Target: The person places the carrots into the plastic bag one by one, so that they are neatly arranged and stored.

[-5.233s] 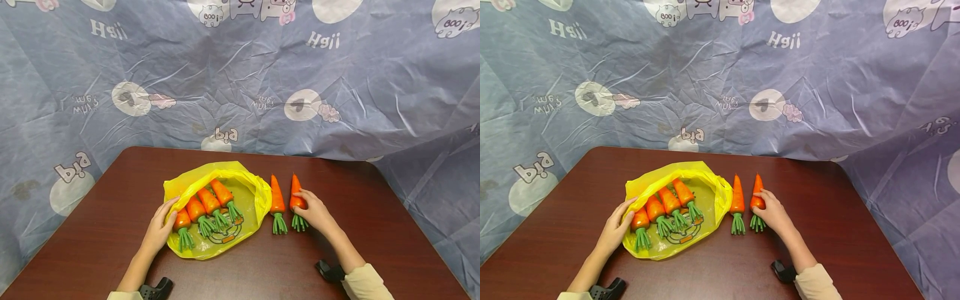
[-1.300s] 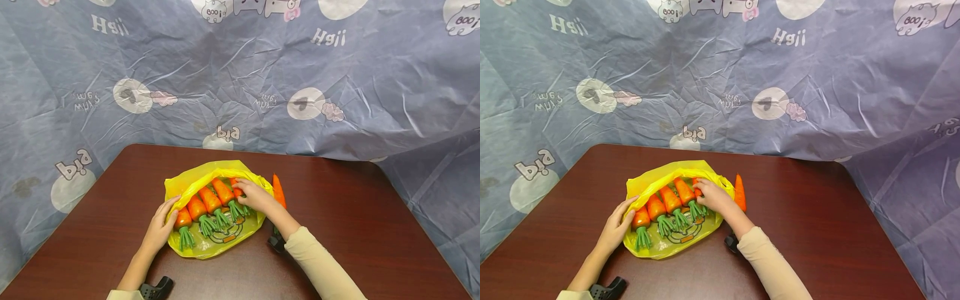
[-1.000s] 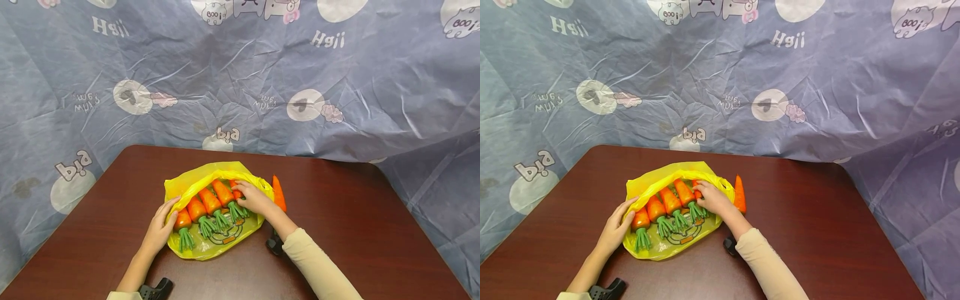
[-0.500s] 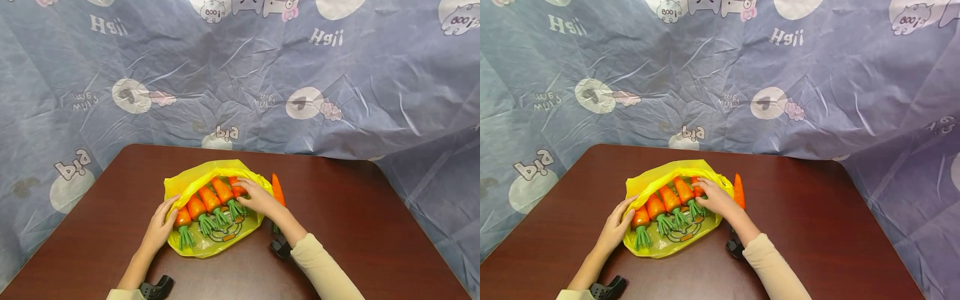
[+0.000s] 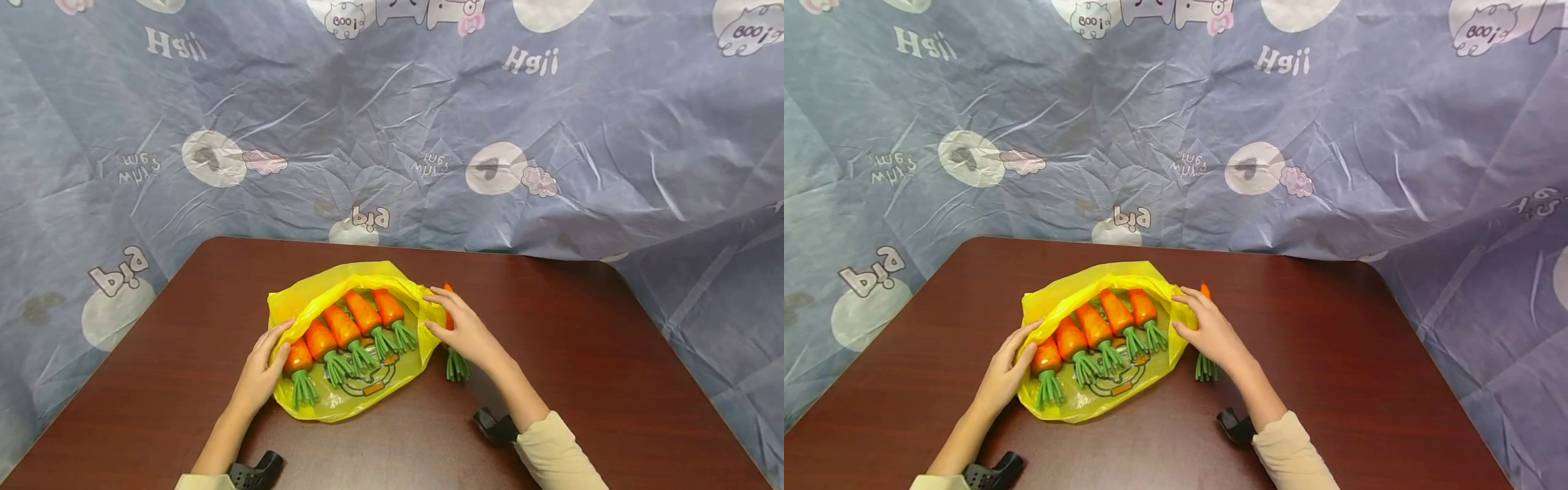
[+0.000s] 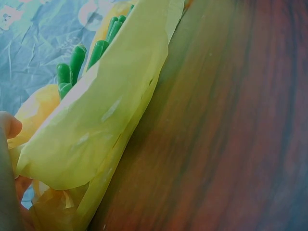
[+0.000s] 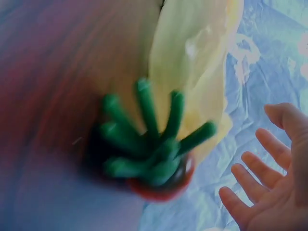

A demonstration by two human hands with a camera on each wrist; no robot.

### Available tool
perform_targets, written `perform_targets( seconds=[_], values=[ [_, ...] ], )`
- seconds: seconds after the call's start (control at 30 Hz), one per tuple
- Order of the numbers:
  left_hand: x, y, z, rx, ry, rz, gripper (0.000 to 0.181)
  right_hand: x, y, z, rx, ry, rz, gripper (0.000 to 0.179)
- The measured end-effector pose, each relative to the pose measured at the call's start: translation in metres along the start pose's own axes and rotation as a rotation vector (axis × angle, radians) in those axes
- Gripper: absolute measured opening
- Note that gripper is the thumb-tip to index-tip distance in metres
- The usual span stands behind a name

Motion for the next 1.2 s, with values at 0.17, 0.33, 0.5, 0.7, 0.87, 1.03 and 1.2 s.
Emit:
perform_targets(
  seconds=[0.17,0.33,0.5,0.7,0.87,1.03,1.2],
  values=[
    [0.0,0.001,0.0,-0.004,-0.004,0.008,0.037,-0.01,-0.016,-0.011,0.023,-0.029,0.011,0.047],
    [-0.001,0.0,0.0,-0.006,-0.008,0.005,0.036,-0.013,-0.032,-0.017,0.061,-0.017,0.023,0.048],
    [-0.001,-0.001,-0.001,-0.004,-0.011,-0.003,0.037,-0.012,-0.043,-0.019,0.079,-0.006,-0.003,0.05],
    [0.0,0.0,-0.001,-0.001,-0.009,-0.008,0.037,-0.008,-0.05,-0.021,0.081,0.013,-0.049,0.052],
    [0.0,0.001,-0.001,0.002,-0.008,0.005,0.037,-0.004,-0.053,-0.02,0.095,0.01,-0.052,0.052],
    [0.001,0.001,0.0,0.011,-0.016,0.008,0.037,-0.004,-0.051,-0.02,0.092,-0.012,-0.047,0.049],
    [0.001,0.002,0.0,0.0,-0.011,0.006,0.036,-0.007,-0.048,-0.022,0.094,-0.031,-0.059,0.047]
  ],
)
Point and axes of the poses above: each hand's wrist, its own z-axis towards the middle knuckle, its own x-axis out of the palm, y = z × x, the point moved 4 cm from there along z, towards the middle knuckle, and after that the axes turned 13 degrees about z, right-handed, at the moved point
